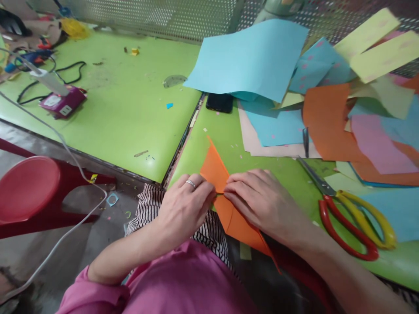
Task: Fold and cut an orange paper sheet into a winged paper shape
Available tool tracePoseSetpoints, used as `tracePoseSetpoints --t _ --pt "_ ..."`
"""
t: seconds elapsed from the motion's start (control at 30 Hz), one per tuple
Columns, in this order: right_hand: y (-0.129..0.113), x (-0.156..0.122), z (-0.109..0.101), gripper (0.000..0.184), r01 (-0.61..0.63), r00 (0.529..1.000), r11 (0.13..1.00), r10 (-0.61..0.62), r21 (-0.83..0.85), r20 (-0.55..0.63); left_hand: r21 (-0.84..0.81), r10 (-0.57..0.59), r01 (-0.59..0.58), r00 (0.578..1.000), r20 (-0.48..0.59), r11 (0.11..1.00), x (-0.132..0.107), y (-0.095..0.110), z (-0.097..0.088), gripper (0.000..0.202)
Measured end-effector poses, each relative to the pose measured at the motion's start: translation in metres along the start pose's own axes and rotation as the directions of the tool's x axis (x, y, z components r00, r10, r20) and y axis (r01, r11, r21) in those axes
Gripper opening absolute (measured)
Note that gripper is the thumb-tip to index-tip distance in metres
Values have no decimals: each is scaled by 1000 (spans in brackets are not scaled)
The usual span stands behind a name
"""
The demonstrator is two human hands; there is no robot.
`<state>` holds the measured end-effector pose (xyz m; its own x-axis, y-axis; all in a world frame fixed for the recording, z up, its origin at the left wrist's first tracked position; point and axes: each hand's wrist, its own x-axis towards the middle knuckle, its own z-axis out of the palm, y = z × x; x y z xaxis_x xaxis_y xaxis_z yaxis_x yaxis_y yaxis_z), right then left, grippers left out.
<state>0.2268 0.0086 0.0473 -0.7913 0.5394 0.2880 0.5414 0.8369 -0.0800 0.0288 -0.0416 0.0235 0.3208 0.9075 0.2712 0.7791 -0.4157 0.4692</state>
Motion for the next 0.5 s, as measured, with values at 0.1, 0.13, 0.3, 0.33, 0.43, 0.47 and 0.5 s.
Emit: tracePoseSetpoints --t 0.1,0.13,0.3,0.33,0.43,0.47,0.5 --pt "0 0 3 9 40 999 994 -42 -105 -16 15 2 -1 1000 -14 1000 0 0 -1 17" --pt "0 1 4 9 48 999 989 -49 -139 -7 30 0 1 1000 -23 1000 0 1 -1 17" --pt "-4 5 3 15 -4 998 993 12 -122 64 86 -31 35 998 -50 996 2 3 -2 17" --pt "-4 6 2 15 -28 997 996 34 -84 71 84 -37 41 998 -50 996 3 4 -1 16" --pt "-5 9 -1 14 -106 991 994 104 30 86 87 -47 52 997 -67 995 5 4 0 17" --pt "-5 10 -1 14 -128 988 990 122 63 90 94 -46 53 996 -74 994 5 4 0 18" --pt "-5 11 -2 13 -148 986 985 140 93 95 103 -45 53 996 -79 993 5 4 1 19"
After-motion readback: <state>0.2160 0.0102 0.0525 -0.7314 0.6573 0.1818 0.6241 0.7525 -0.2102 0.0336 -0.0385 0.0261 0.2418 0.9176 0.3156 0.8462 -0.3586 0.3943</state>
